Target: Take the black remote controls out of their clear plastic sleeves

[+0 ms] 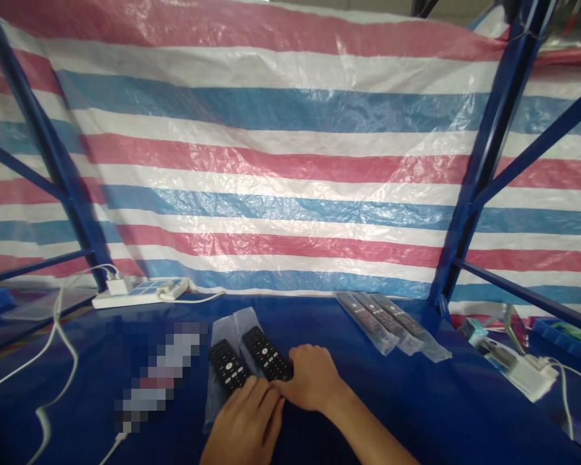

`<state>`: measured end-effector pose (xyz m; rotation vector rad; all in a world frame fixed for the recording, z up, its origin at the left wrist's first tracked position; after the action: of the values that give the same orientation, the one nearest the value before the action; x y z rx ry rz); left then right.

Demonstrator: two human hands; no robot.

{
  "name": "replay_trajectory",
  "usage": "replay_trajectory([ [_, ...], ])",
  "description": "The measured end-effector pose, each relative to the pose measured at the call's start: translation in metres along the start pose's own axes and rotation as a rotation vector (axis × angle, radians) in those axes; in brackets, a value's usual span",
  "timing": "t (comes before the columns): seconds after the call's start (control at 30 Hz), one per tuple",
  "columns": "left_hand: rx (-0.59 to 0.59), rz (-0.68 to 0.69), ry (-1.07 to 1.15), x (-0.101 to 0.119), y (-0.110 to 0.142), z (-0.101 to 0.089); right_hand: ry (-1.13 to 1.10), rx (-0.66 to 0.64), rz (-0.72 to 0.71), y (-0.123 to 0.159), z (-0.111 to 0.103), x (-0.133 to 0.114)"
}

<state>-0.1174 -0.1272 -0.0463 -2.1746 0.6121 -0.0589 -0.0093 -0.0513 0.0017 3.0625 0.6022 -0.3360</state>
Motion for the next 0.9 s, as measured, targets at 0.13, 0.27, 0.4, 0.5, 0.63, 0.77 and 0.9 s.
replay_trajectory([
  [0.13, -0.211, -0.099, -0.047, -0.015, -0.005, 0.003, 0.042, -0.013, 0.014, -0.002, -0.003, 0.0],
  [0.27, -0.454, -0.161, -0.092, -0.017, -0.016, 0.007, 0.066, 0.025, 0.048, -0.004, -0.008, 0.014],
  [0.4, -0.681, -0.197, -0.087, -0.017, -0.031, 0.0, 0.079, 0.049, 0.124, -0.006, -0.014, 0.037],
  [0.5, -0.742, -0.179, -0.053, -0.015, -0.038, -0.002, 0.067, 0.048, 0.171, -0.007, -0.016, 0.048],
  [0.63, -0.719, -0.172, -0.013, -0.009, -0.041, 0.004, 0.043, 0.05, 0.171, -0.007, -0.012, 0.053],
  [0.77, -0.723, -0.147, -0.023, -0.007, -0.043, 0.009, 0.035, 0.061, 0.184, -0.007, -0.008, 0.054],
  [0.9, -0.776, -0.14, -0.043, -0.008, -0.048, 0.012, 0.06, 0.056, 0.174, -0.006, -0.009, 0.052],
])
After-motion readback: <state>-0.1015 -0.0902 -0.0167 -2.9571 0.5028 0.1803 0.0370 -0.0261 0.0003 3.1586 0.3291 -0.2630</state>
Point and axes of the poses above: each hand's wrist, its own y-axis away from the middle knuckle, its own z-axis out of the palm, x = y × z, the point moved 3 cm from there along -y, towards the middle knuckle, and after that the axes turned 6 degrees about z, right-handed, at the moved point
